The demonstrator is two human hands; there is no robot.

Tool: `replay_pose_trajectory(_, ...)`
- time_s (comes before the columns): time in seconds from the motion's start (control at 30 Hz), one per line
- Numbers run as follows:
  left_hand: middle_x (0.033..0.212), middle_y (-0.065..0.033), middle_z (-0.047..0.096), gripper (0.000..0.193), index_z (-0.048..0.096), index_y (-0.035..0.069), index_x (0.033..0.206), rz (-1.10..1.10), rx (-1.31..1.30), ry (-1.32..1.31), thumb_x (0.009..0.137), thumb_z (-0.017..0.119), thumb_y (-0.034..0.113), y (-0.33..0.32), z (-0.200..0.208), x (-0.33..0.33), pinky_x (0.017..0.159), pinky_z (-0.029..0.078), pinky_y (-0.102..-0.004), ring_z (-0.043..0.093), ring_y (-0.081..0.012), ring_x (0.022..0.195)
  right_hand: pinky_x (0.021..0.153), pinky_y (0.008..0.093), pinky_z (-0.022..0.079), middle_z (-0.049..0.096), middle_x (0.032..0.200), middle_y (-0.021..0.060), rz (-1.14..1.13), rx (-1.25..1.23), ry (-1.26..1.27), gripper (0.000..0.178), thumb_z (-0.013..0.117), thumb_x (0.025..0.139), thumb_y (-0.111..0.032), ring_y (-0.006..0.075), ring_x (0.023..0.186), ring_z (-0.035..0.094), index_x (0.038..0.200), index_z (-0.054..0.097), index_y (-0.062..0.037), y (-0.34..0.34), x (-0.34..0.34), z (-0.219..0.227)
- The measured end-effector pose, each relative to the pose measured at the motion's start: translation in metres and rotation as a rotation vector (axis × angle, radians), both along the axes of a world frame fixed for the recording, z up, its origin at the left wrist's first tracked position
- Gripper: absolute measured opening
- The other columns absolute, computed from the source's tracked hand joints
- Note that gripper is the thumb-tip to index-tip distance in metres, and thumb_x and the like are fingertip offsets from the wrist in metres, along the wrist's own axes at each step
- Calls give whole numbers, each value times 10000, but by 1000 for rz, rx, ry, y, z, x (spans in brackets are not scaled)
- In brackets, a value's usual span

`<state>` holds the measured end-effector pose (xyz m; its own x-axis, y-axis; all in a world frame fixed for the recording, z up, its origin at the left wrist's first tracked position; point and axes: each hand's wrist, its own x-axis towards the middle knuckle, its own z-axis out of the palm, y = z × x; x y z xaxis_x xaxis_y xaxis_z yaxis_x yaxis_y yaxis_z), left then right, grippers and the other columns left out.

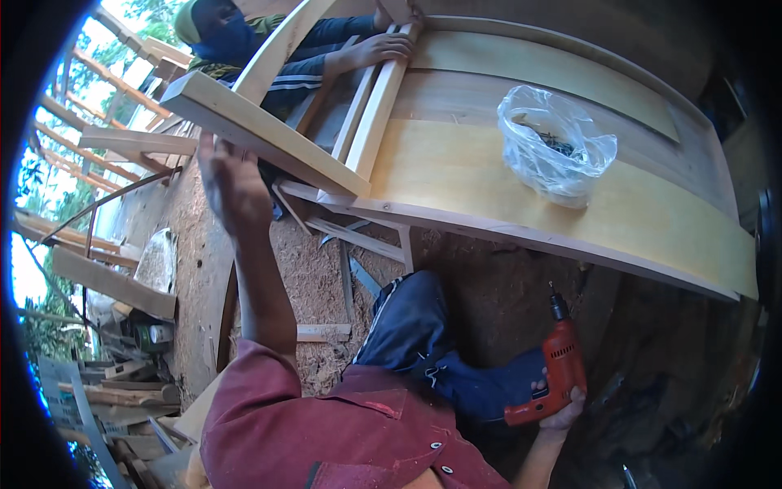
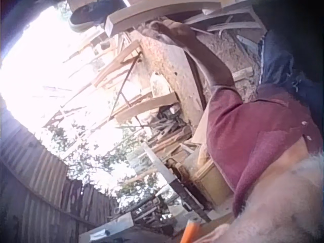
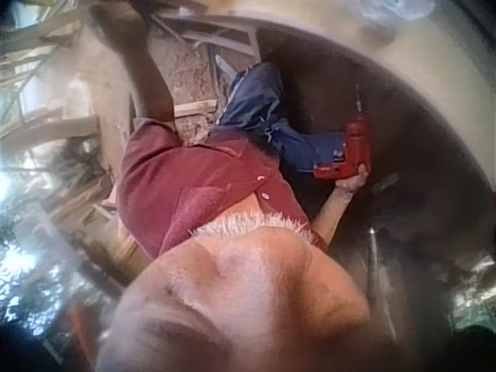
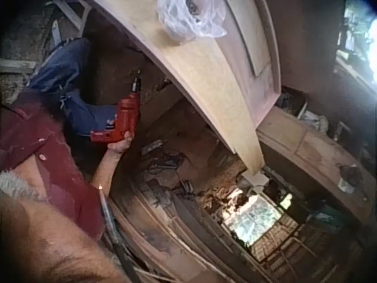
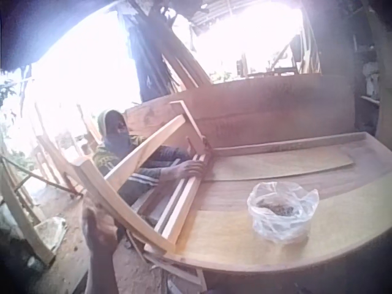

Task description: The person assembles wooden furniture by drilling screws into the frame while another person assists by holding the components in place.

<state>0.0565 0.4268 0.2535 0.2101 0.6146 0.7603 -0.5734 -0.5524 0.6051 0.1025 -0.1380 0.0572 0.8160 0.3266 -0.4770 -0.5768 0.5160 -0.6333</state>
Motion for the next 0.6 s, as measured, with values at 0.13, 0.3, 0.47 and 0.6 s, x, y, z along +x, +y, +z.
replay_pose_trajectory(0.13,1129,-238,625,706,290,-30,1464,-217,-107,251,900,682,130,-27,34,28,806,586,-414,695,-276,879,703,419,621,677,1061,173,111,-63,-94,866,718,781,-588,230,750,690,1325,503,51,-22,12,-18)
replay_pose_trajectory(0.3,930,-128,580,683,372,-38,1356,331,-73,239,808,750,116,-43,38,46,660,591,-341,659,-212,659,720,439,617,670,1077,175,65,-47,-64,869,701,783,-614,230,768,686,1307,517,54,-35,7,-25)
replay_pose_trajectory(0.47,1048,-155,560,658,389,-24,1327,320,-8,222,803,759,119,-47,39,51,646,599,-339,658,-212,691,722,439,617,667,1078,176,78,-95,-64,867,693,785,-622,228,774,683,1300,521,54,-32,11,-26)
replay_pose_trajectory(0.6,1129,-143,520,682,380,-24,1331,303,168,276,782,777,59,-40,33,54,668,608,-332,649,-202,859,712,431,617,669,1075,159,147,-127,-91,856,692,783,-625,229,767,682,1295,525,40,-18,19,-20)
